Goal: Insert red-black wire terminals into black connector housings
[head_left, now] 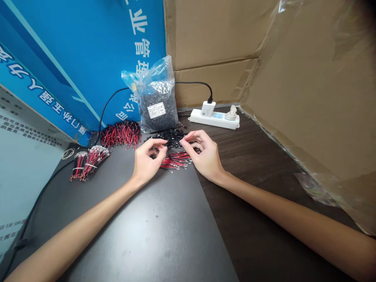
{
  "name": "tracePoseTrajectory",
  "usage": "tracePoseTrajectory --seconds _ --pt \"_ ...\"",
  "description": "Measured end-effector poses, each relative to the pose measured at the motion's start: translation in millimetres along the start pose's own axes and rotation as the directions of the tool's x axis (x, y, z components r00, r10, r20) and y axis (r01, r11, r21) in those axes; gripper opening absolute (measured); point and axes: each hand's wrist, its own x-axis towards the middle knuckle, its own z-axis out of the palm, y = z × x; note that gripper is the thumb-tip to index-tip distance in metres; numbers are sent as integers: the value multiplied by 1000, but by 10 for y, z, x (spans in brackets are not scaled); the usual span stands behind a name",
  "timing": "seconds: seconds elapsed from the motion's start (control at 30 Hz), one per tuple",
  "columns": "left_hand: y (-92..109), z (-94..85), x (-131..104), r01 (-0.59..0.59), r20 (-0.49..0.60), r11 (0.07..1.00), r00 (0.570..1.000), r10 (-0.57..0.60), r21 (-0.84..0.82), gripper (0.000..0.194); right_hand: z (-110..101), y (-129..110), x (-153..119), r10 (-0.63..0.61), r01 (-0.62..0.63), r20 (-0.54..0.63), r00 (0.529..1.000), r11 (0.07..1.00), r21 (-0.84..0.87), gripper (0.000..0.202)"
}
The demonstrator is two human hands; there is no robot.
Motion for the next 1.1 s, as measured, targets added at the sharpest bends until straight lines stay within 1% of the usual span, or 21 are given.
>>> tracePoseTrajectory --seconds 0.17,0.4,0.57,0.67,0.77,0.9,1.1 --pt "19 -1 4 4 12 1000 1000 -4 30 15 -20 -45 -7 -5 6 30 1000 1000 -28 18" --pt "-39 -3 12 -9 45 997 999 6 70 13 -23 -19 28 98 -103 88 991 993 50 24" --pt "-26 -2 10 12 59 998 998 -16 65 11 -30 16 60 108 -112 83 991 993 37 25" --pt "-21 -1 7 17 59 998 998 -21 62 10 -31 37 68 127 -131 85 988 990 48 24" --pt "-27 -1 3 15 45 998 999 -18 63 11 -29 60 66 149 -161 121 981 982 98 23" --pt "-31 -1 0 9 30 998 999 -12 70 13 -35 73 62 146 -160 135 980 982 103 23" --pt "-14 -6 -5 5 36 995 999 -9 96 13 -56 25 70 153 -167 162 975 983 80 35"
